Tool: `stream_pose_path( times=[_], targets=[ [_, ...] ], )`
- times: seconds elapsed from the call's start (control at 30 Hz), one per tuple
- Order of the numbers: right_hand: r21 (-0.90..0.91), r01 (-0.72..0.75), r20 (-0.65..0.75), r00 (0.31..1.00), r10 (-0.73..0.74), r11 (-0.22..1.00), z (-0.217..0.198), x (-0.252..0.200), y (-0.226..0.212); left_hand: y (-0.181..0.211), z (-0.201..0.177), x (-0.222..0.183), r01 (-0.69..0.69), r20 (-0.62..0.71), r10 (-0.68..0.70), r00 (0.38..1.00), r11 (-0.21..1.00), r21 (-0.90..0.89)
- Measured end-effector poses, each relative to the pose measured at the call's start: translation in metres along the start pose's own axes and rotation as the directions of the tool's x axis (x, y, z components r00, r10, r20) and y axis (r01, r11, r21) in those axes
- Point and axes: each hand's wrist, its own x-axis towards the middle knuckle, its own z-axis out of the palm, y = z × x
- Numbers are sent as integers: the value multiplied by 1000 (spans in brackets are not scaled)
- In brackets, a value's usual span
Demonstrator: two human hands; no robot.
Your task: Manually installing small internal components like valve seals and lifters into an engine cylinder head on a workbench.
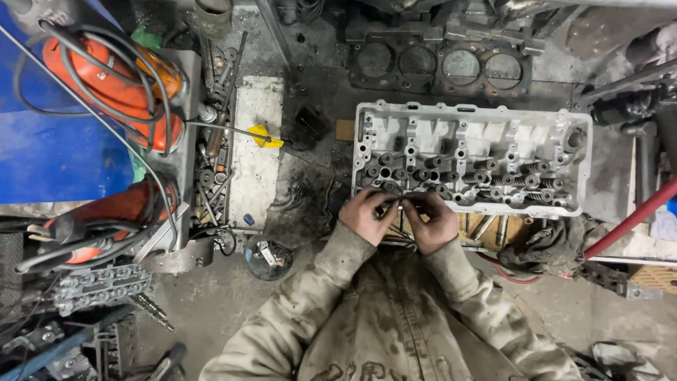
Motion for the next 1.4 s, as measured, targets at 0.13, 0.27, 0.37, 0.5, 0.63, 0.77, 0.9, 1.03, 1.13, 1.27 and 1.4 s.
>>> stream_pose_path(
  times=[0.13, 0.27, 0.37, 0.5, 0.63, 0.77, 0.9, 1.03, 1.13, 1.27, 1.4],
  targets=[
    [-75, 94, -10, 995, -95, 993, 0, 5, 2, -3, 2, -1, 77, -6, -77, 997, 997, -14],
    [-63, 152, 27, 988, -151, 986, 2, 9, 2, -7, 2, 3, 58, -48, -59, 997, 998, -32],
    [0, 162, 51, 985, -162, 987, 3, 7, 13, -20, 11, -5, 94, -15, -96, 995, 987, -131],
    [-12, 231, 26, 973, -231, 973, -10, 15, 8, -26, 10, -9, 105, -37, -112, 993, 983, -150],
    [-291, 536, 122, 842, -525, 792, -16, 50, 15, -20, 3, -7, 136, -29, -139, 990, 986, -93],
    [-416, 833, 521, 547, -655, 365, -17, 77, 22, -16, -2, -7, 236, -32, -242, 970, 963, -134],
    [-372, 918, 682, 369, -631, 135, -15, 91, 16, -23, -6, -8, 247, -115, -256, 960, 965, -87],
    [-316, 948, 696, 260, -669, 39, -8, 94, 14, -41, -1, -15, 134, -204, -146, 968, 989, -68],
    [-296, 955, 720, 207, -662, -24, -9, 91, 3, -40, 0, -17, 241, -128, -258, 958, 961, -132],
    [-320, 941, 734, 171, -657, -113, -9, 88, 1, -47, 4, -20, 178, -177, -193, 965, 979, -100],
    [-341, 932, 703, 166, -692, -122, -11, 86, 6, -44, 0, -17, 221, -180, -239, 954, 969, -114]
  ],
)
